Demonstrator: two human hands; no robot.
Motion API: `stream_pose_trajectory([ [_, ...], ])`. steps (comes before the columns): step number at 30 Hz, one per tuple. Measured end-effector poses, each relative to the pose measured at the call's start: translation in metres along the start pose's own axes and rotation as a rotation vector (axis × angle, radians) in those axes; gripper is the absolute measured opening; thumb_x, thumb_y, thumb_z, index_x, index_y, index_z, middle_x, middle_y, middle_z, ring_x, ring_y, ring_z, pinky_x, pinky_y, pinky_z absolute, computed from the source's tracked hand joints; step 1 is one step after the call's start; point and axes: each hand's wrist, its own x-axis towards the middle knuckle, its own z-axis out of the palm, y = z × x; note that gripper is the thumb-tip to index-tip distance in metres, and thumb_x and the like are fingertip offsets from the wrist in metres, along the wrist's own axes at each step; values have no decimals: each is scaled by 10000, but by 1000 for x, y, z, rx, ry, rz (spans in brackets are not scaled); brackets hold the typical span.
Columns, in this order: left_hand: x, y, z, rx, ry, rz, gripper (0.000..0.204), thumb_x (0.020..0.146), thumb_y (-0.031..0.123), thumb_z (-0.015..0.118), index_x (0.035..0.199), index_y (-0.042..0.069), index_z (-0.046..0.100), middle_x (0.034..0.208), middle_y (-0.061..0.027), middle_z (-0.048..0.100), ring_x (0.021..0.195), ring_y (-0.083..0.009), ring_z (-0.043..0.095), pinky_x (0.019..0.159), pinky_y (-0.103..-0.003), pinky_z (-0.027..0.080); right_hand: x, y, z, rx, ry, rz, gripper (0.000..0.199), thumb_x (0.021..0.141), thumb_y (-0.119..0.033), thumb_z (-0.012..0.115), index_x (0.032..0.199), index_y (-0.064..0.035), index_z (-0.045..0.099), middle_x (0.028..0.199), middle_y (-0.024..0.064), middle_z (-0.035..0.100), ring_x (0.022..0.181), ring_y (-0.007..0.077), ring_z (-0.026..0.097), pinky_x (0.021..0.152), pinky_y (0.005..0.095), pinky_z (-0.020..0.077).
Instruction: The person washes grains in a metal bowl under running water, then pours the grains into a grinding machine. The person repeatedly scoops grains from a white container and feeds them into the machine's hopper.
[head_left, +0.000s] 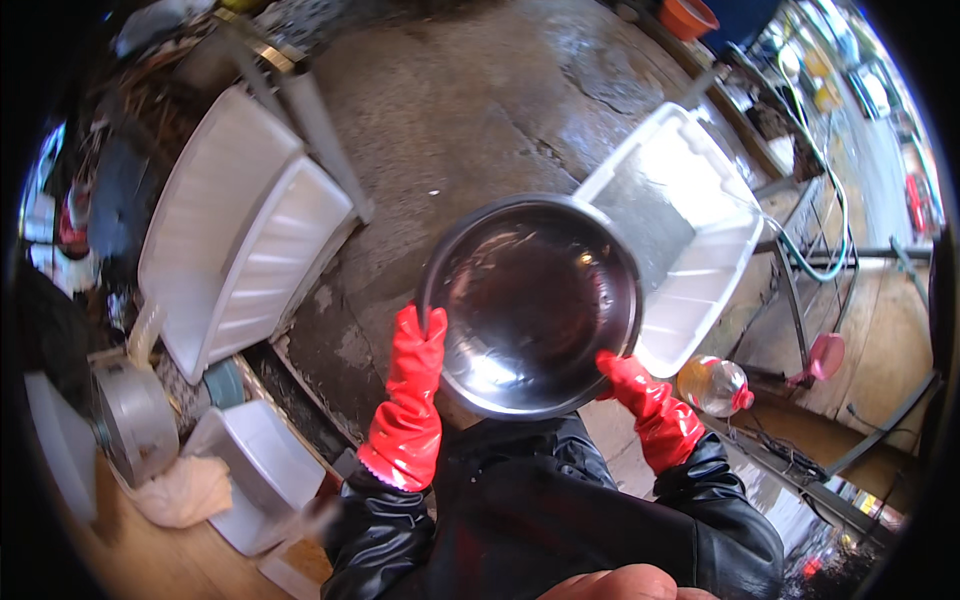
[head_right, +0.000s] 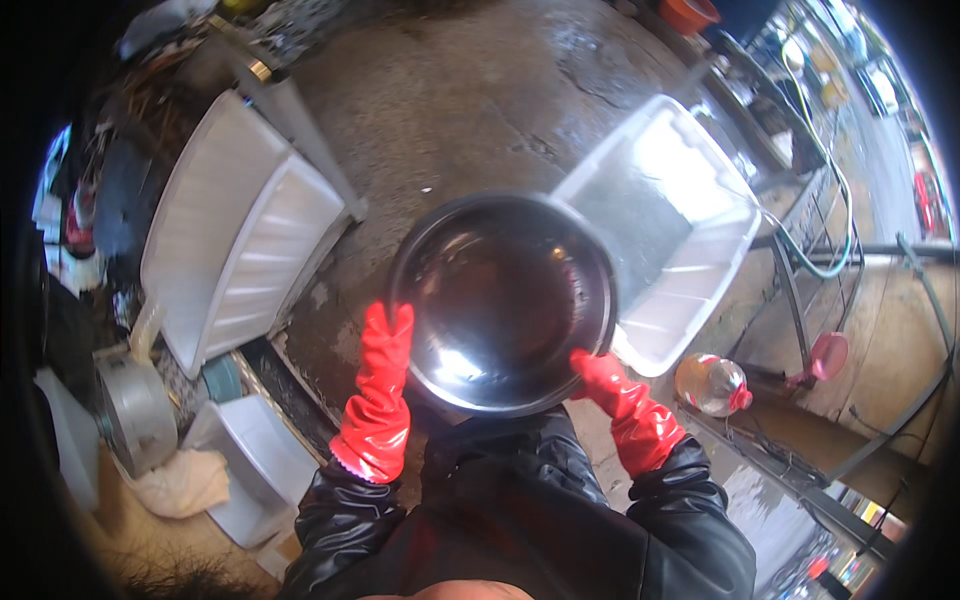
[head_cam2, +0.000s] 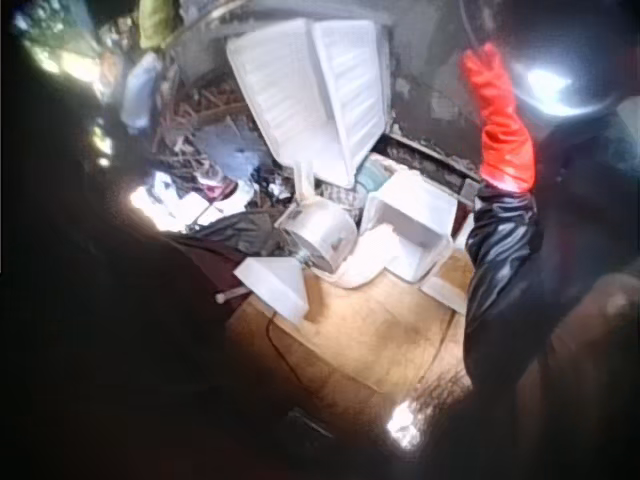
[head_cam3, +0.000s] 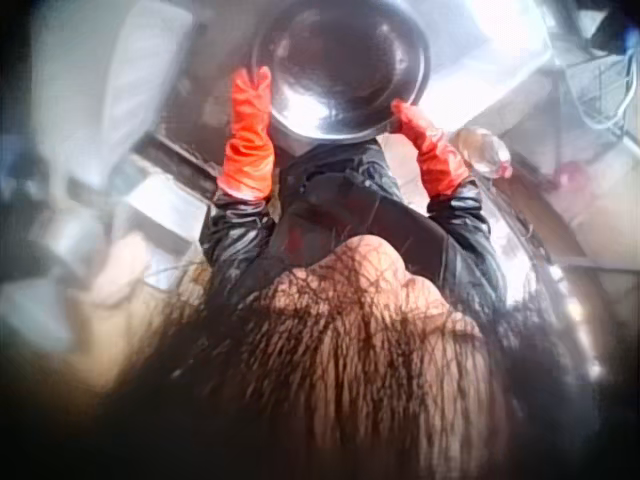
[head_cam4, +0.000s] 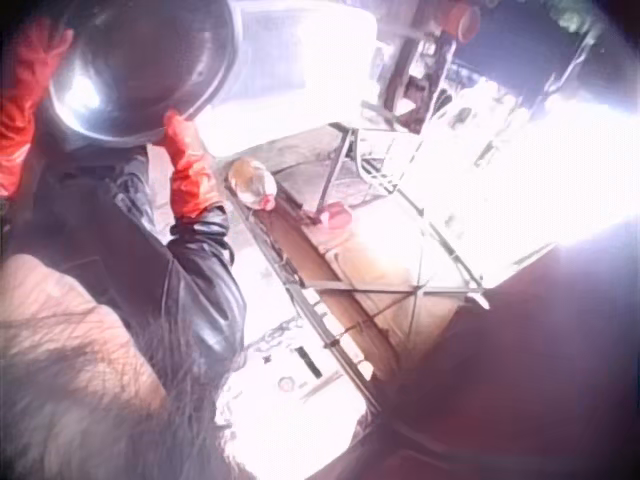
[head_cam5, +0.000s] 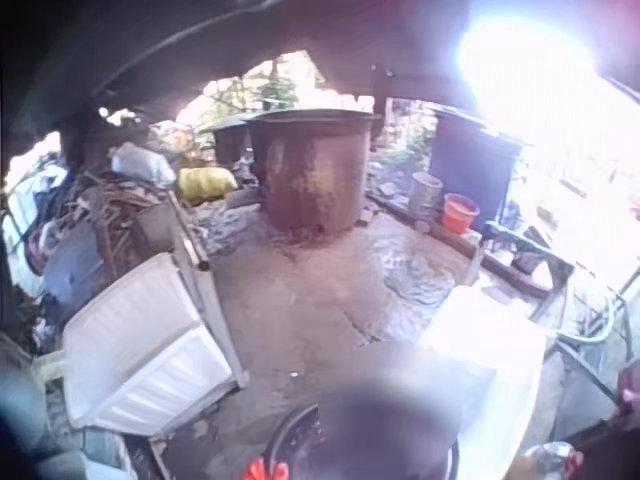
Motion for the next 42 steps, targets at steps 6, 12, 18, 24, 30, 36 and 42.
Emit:
stream_pose_trajectory([
  [6,28,73,155,-1034,-302,-482,475,980,199,586,1402,36,443,1245,-169,600,1098,-262,612,951,-392,491,51,-7,-208,-128,900,-127,378,921,-343,592,1083,-5,639,874,165,691,749,258,699,614,384,537],
  [12,-22,95,208,-969,-525,-555,486,1002,255,548,1402,9,425,1311,-181,566,1194,-287,574,1028,-402,446,172,-40,-321,-917,1153,-121,524,915,-229,493,1427,-142,421,1291,195,585,1085,403,610,898,489,488],
  [18,-45,70,197,-844,-531,-747,496,1000,262,551,1405,1,430,1314,-202,564,1170,-296,589,1025,-390,454,267,-41,-363,-855,1135,-109,599,929,-206,426,1509,-181,276,1358,158,539,1140,401,584,949,469,460],
  [24,-57,44,173,-808,-403,-886,542,984,278,572,1416,-6,410,1345,-217,535,1196,-300,576,1015,-384,474,301,26,-332,-507,1181,16,427,902,-229,491,1311,-109,474,1172,185,644,1073,423,605,912,448,467],
  [30,-78,40,180,-780,-348,-987,541,987,305,568,1409,-3,425,1335,-216,544,1194,-301,580,1017,-389,475,325,73,-283,120,926,-53,370,862,-212,513,1176,-23,563,952,200,664,805,390,652,683,458,492],
  [36,-78,53,183,-804,-470,-978,589,973,359,583,1406,-6,421,1324,-209,549,1204,-309,571,1032,-401,470,355,104,-240,624,613,264,353,886,-243,471,1094,14,595,773,160,652,551,309,609,462,450,433],
  [42,-79,48,158,-762,-480,-966,572,979,343,576,1413,6,418,1344,-206,531,1229,-302,553,1054,-399,452,309,118,-228,524,590,166,387,897,-310,495,1051,25,610,733,160,654,478,256,557,432,403,410],
])
